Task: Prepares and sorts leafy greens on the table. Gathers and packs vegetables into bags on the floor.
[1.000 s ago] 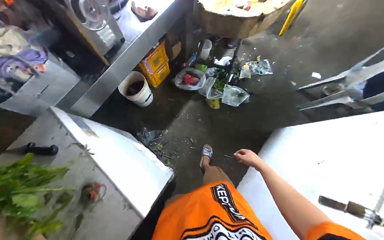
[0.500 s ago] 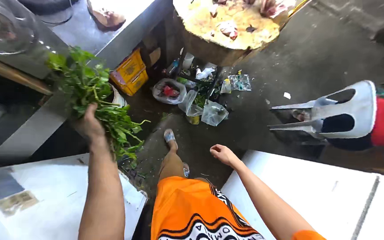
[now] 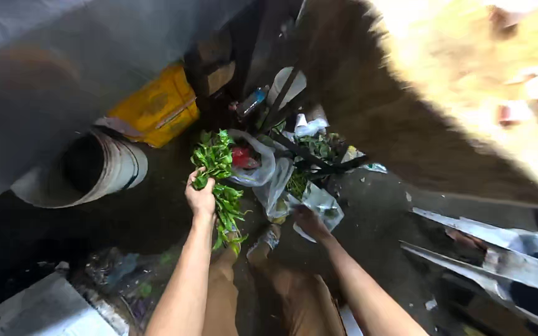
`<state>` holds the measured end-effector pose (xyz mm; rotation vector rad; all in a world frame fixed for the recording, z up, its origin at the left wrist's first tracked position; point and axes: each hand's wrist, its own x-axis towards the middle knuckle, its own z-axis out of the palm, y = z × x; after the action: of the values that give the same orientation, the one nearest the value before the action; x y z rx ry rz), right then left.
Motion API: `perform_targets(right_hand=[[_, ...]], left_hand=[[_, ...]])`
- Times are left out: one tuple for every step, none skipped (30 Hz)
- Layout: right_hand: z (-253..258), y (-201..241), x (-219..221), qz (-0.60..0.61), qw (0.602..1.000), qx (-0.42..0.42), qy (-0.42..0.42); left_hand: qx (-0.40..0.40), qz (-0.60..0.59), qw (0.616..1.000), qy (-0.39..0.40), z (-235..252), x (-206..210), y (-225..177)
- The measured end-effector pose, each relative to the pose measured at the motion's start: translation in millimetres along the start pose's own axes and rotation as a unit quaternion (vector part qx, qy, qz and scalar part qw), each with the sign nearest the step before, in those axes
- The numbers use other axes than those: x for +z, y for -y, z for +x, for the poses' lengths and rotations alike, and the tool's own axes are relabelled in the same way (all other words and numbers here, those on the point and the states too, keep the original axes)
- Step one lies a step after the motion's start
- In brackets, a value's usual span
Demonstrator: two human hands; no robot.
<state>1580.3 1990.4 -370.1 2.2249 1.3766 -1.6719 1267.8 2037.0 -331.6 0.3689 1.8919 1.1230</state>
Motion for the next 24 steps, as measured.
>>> perform_targets(right_hand=[[48, 11, 5, 0.017, 1.000, 0.001, -0.017], [95, 20, 12, 0.036, 0.999, 0.003, -0.032], [136, 24, 20, 0.057, 0.997, 0.015, -0.041], [169, 25, 29, 0.078, 0.995, 0.041, -0.054], [198, 26, 37, 0.101, 0.990, 0.069, -0.066], [222, 27, 43, 0.124, 0.985, 0.092, -0.076], [239, 25, 48, 0.148, 0.980, 0.106, -0.082], [253, 21, 53, 0.166, 0.976, 0.113, -0.082], [264, 15, 57, 0.177, 0.975, 0.111, -0.074], [269, 9, 61, 0.172, 0.977, 0.101, -0.071], [271, 6, 62, 0.152, 0.983, 0.081, -0.070], [268, 5, 61, 0.126, 0.989, 0.049, -0.067], [259, 4, 58, 0.106, 0.992, 0.010, -0.063], [245, 1, 56, 0.101, 0.993, -0.036, -0.056], [228, 0, 52, 0.110, 0.989, -0.085, -0.044], [209, -1, 49, 0.135, 0.982, -0.127, -0.026], [190, -4, 47, 0.174, 0.972, -0.159, -0.009], [172, -7, 44, 0.227, 0.957, -0.182, 0.003], [156, -10, 41, 0.283, 0.939, -0.193, 0.001], [145, -13, 38, 0.340, 0.919, -0.199, -0.014], [139, -16, 34, 0.396, 0.895, -0.202, -0.039], [139, -18, 29, 0.438, 0.875, -0.196, -0.067], [143, -20, 24, 0.457, 0.867, -0.176, -0.093], [150, -22, 21, 0.451, 0.875, -0.134, -0.119]], left_hand=[[-0.016, 0.003, 1.000, 0.009, 18, 16, 19], [-0.032, 0.006, 0.999, 0.018, 37, 30, 35], [-0.050, 0.008, 0.998, 0.029, 52, 43, 53], [-0.069, 0.010, 0.996, 0.046, 64, 55, 73], [-0.086, 0.014, 0.994, 0.068, 77, 66, 91], [-0.107, 0.021, 0.990, 0.090, 90, 77, 106], [-0.131, 0.034, 0.985, 0.108, 101, 88, 119], [-0.160, 0.054, 0.978, 0.125, 112, 98, 130], [-0.194, 0.081, 0.967, 0.141, 122, 107, 138], [-0.226, 0.117, 0.954, 0.162, 130, 114, 143], [-0.244, 0.149, 0.940, 0.189, 140, 120, 148], [-0.242, 0.176, 0.928, 0.224, 149, 128, 155], [-0.217, 0.187, 0.925, 0.250, 158, 138, 169], [-0.194, 0.182, 0.929, 0.256, 168, 152, 184], [-0.213, 0.171, 0.927, 0.257, 180, 168, 181], [-0.226, 0.157, 0.937, 0.217, 190, 186, 177], [-0.207, 0.143, 0.957, 0.143, 199, 208, 177], [-0.167, 0.129, 0.975, 0.064, 207, 228, 179], [-0.115, 0.127, 0.985, 0.000, 214, 244, 179], [-0.059, 0.139, 0.988, -0.029, 219, 253, 179], [0.002, 0.173, 0.984, -0.026, 221, 258, 182], [0.065, 0.225, 0.972, 0.003, 222, 258, 190], [0.108, 0.293, 0.948, 0.058, 222, 255, 202], [0.109, 0.376, 0.910, 0.139, 219, 248, 212]])
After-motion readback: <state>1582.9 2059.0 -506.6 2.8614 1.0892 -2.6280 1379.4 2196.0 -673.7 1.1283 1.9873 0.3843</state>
